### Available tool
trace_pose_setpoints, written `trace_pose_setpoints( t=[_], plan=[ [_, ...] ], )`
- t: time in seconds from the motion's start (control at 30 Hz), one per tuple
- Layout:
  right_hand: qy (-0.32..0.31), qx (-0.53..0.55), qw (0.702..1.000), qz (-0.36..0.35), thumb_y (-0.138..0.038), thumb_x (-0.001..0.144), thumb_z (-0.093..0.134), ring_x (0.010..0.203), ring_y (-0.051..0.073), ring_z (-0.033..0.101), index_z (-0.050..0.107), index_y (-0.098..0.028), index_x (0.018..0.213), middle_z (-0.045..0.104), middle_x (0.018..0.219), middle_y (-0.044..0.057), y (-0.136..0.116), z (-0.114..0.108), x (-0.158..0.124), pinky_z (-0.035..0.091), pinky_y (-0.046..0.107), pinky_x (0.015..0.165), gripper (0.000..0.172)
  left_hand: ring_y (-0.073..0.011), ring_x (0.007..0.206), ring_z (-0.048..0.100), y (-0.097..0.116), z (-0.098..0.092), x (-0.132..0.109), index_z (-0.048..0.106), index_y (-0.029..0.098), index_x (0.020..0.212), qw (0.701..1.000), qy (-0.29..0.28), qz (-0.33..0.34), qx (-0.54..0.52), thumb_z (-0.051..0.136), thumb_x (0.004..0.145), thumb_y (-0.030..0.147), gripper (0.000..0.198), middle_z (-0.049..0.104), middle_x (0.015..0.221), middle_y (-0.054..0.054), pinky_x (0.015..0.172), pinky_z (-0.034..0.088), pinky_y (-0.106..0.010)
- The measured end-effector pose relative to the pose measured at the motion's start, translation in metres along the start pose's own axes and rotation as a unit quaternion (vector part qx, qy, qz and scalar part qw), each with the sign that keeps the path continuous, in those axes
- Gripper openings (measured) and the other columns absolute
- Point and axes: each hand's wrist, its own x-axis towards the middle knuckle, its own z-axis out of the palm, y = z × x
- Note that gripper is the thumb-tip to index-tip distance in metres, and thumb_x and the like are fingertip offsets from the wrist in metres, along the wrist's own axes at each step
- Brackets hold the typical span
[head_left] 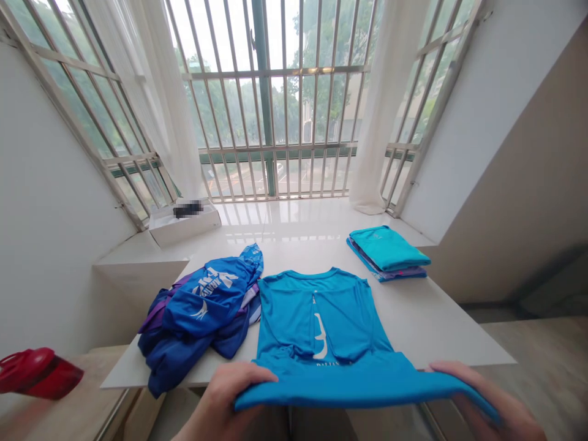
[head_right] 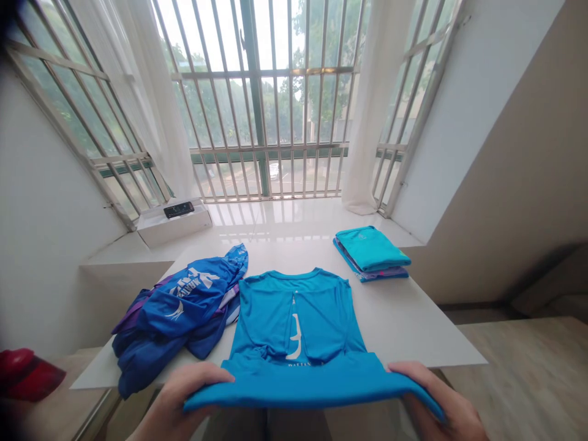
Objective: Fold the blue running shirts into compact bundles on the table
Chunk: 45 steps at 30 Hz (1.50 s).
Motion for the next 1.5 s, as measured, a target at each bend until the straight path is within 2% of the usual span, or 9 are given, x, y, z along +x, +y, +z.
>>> trace_pose_setpoints(
  t=[0.17,0.23,0.37,0.57,0.77,1.0,1.2,1.33,1.5],
  plan=[
    [0.007,0.049,0.996,0.08,-0.059,0.085,0.058,0.08,0.027,0.071,0.072,-0.022,0.099,0.077,0.09,0.007,-0.028,0.021,0.095,0.059,0.032,0.065,0.043,-0.0153,0.073,0.064,-0.015,-0.013,0.089,0.072,0.02,0.094,0.996,0.045,-0.051,-0.049,0.06,0.092,0.041,0.024,0.073,0.082,0.001,0.068,0.049,-0.022],
    [-0.016,0.08,0.993,0.086,-0.061,0.086,0.054,0.079,0.025,0.07,0.07,-0.019,0.101,0.076,0.088,0.007,-0.026,0.043,0.131,0.057,0.031,0.065,0.047,-0.016,0.073,0.063,-0.037,-0.006,0.124,0.072,0.019,0.092,0.995,0.049,-0.078,-0.028,0.059,0.092,0.04,0.025,0.071,0.08,0.0,0.066,0.046,-0.022],
    [-0.051,-0.039,0.996,0.062,-0.056,0.087,0.048,0.086,0.027,0.07,0.067,-0.019,0.088,0.075,0.087,0.009,-0.003,0.087,0.177,0.053,0.033,0.073,0.042,-0.0185,0.075,0.063,-0.086,0.023,0.162,0.068,0.017,0.079,0.989,0.028,-0.136,0.056,0.059,0.091,0.032,0.022,0.068,0.075,-0.001,0.067,0.043,-0.024],
    [-0.084,-0.124,0.986,0.068,-0.052,0.09,0.046,0.084,0.029,0.071,0.066,-0.021,0.085,0.075,0.087,0.01,0.026,0.115,0.186,0.049,0.034,0.073,0.036,-0.0231,0.083,0.066,-0.115,0.049,0.168,0.067,0.016,0.086,0.969,-0.008,-0.196,0.153,0.056,0.095,0.031,0.02,0.071,0.083,-0.007,0.072,0.043,-0.028],
    [-0.092,-0.195,0.972,0.092,-0.05,0.094,0.046,0.089,0.031,0.07,0.067,-0.018,0.102,0.075,0.092,0.015,0.031,0.12,0.194,0.047,0.034,0.071,0.039,-0.0249,0.085,0.067,-0.121,0.047,0.176,0.066,0.015,0.087,0.96,-0.015,-0.213,0.18,0.056,0.096,0.034,0.023,0.072,0.087,-0.01,0.074,0.044,-0.029],
    [-0.124,-0.271,0.95,0.096,-0.052,0.097,0.041,0.078,0.026,0.071,0.062,-0.023,0.084,0.073,0.078,0.007,0.025,0.117,0.189,0.04,0.029,0.06,0.038,-0.0279,0.087,0.07,-0.112,0.042,0.164,0.064,0.017,0.1,0.932,-0.032,-0.252,0.258,0.052,0.099,0.039,0.026,0.072,0.089,-0.012,0.069,0.046,-0.028],
    [-0.137,-0.363,0.917,0.096,-0.047,0.1,0.039,0.083,0.028,0.072,0.063,-0.021,0.095,0.074,0.084,0.011,0.017,0.118,0.199,0.044,0.031,0.064,0.036,-0.0268,0.089,0.07,-0.124,0.043,0.184,0.067,0.017,0.097,0.941,-0.05,-0.243,0.231,0.053,0.098,0.037,0.024,0.072,0.092,-0.013,0.073,0.048,-0.029],
    [-0.1,-0.389,0.913,0.077,-0.039,0.099,0.041,0.088,0.031,0.071,0.062,-0.019,0.114,0.074,0.1,0.016,-0.001,0.116,0.202,0.047,0.035,0.066,0.033,-0.025,0.093,0.069,-0.14,0.046,0.198,0.067,0.016,0.097,0.96,-0.03,-0.222,0.167,0.051,0.099,0.034,0.024,0.073,0.093,-0.011,0.078,0.048,-0.029],
    [-0.022,-0.271,0.962,-0.027,-0.036,0.098,0.043,0.099,0.026,0.067,0.059,-0.019,0.12,0.07,0.114,0.013,-0.063,0.134,0.203,0.048,0.032,0.072,0.032,-0.0226,0.092,0.069,-0.149,0.043,0.196,0.063,0.013,0.116,0.973,-0.033,-0.203,0.109,0.055,0.095,0.031,0.029,0.073,0.097,-0.009,0.08,0.05,-0.027]
  ],
)
